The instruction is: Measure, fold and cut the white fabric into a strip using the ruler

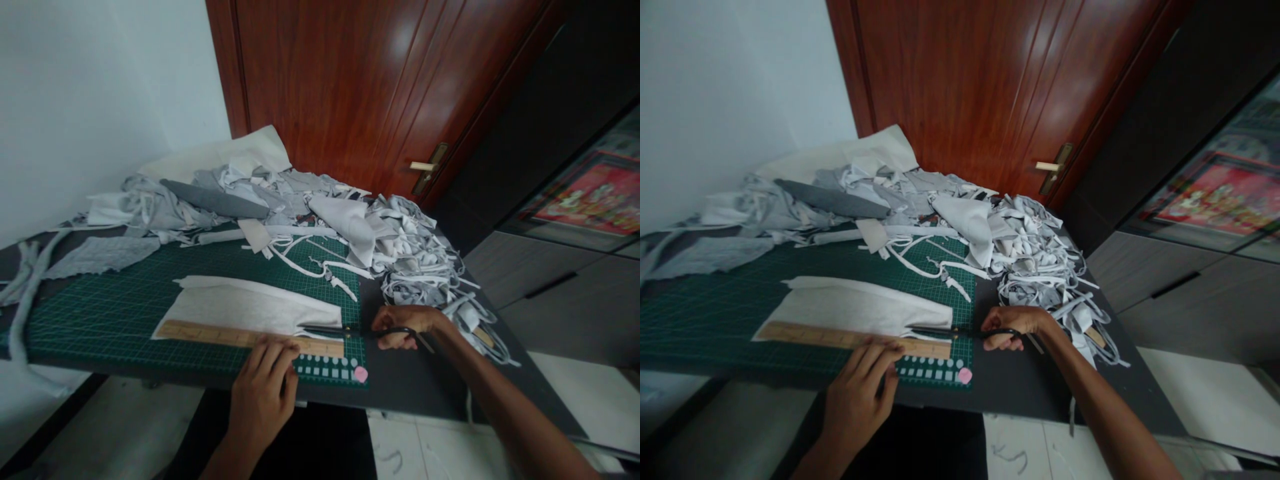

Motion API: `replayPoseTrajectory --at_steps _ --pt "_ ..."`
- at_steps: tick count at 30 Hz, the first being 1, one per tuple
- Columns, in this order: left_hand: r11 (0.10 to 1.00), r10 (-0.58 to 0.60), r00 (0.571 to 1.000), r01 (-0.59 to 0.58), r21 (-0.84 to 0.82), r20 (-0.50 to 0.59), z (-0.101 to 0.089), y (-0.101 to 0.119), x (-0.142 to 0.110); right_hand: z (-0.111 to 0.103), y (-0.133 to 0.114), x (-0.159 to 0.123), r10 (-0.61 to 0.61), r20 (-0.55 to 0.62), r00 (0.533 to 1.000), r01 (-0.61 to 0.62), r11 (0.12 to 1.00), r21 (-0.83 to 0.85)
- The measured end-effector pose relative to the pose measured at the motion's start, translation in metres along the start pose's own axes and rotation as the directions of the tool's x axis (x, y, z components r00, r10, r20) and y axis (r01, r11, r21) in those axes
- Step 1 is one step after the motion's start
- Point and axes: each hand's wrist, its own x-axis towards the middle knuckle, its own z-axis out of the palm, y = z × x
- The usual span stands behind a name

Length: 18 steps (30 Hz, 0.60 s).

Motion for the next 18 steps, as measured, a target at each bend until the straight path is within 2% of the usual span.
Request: replayPoseTrajectory --at_steps 18 --pt "0.999 -0.010 1.000 0.011 -0.036 0.027 0.0006 -0.0009 -0.0013 -0.0039 0.0010 0.0010 0.026 0.047 0.999 -0.029 0.998 0.061"
